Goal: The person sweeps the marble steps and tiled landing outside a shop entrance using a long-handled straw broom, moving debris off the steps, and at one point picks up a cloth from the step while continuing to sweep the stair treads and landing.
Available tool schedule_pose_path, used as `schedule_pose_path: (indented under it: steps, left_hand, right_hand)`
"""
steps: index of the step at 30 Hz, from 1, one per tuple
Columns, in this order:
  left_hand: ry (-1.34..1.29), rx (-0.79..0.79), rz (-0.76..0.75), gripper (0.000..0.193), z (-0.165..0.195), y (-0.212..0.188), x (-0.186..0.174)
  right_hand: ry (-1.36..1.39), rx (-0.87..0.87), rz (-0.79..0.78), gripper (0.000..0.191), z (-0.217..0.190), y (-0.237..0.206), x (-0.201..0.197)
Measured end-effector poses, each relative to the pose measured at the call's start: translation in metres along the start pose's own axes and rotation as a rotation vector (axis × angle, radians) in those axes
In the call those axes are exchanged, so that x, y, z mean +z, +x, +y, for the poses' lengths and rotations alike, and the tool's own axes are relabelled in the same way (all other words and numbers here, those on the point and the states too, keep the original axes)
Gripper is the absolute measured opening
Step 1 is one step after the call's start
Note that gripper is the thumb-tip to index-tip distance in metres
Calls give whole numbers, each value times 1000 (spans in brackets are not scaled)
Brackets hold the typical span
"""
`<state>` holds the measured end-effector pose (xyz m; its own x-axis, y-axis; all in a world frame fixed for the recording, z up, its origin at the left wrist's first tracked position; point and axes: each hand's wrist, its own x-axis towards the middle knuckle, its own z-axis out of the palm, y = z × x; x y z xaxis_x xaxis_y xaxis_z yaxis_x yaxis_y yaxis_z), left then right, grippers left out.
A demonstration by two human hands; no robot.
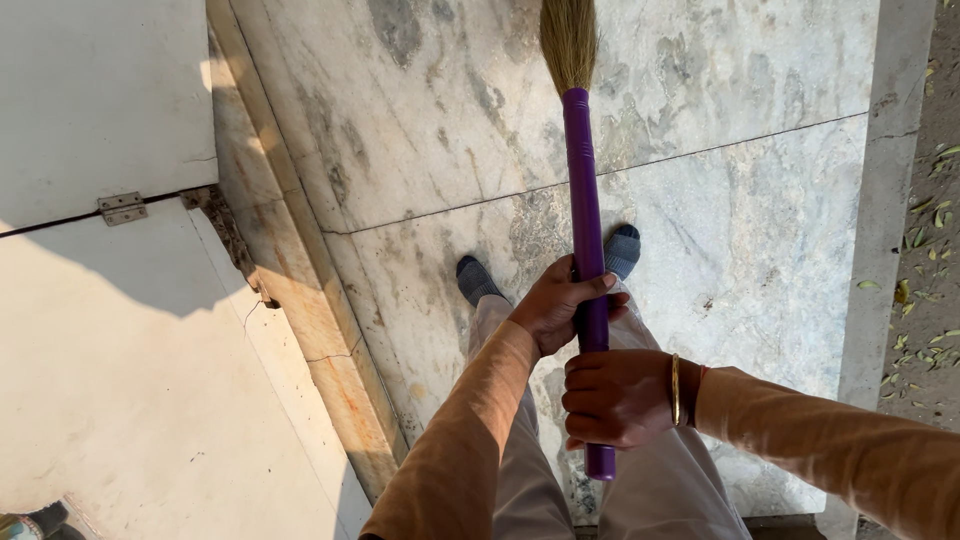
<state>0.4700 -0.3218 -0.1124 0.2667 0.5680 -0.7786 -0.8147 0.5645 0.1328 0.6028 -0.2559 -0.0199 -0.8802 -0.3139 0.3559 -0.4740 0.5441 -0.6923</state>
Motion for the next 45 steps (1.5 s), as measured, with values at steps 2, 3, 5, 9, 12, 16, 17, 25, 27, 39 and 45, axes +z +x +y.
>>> schedule_pose_path:
  steps: [2,3,5,9,12,16,17,25,27,39,45]
  left_hand:
    - [-21,30,-19,32,-1,-15,-9]
    - [3,74,-3,31,2,-21,-14]
    - [68,152,42,30,10,-36,-33]
    - [185,308,306,35,32,-51,-87]
    - [327,326,636,50,44,-49,-135]
    - [902,463,974,54,57,-54,-197]
    - [958,435,995,55,60,-56,-207]
    - [1058,357,823,44,26,-72,-207]
    - [1038,272,798,43,12,-75,-201]
    - [1118,114,689,42,-9,-56,-158]
    - [1012,145,585,46,-8,-26,-118]
  right_hand:
    - [100,-12,-237,40,0,18,5]
    - [85,-19,-203,38,1,28,8]
    - [7,-39,-278,28,5,52,19]
    - [-162,0,-533,9,26,96,49]
    - [-292,65,-573,10,45,109,72]
    - [-368,50,-682,8,82,97,94]
    - [-394,29,-704,7,91,88,97]
    - [-264,238,-1158,19,106,-12,70]
    - [-239,355,-1223,24,104,-40,56]
    - [-187,1071,-1263,14,100,-165,-51]
    - [-236,825,-1058,7,72,-103,-42]
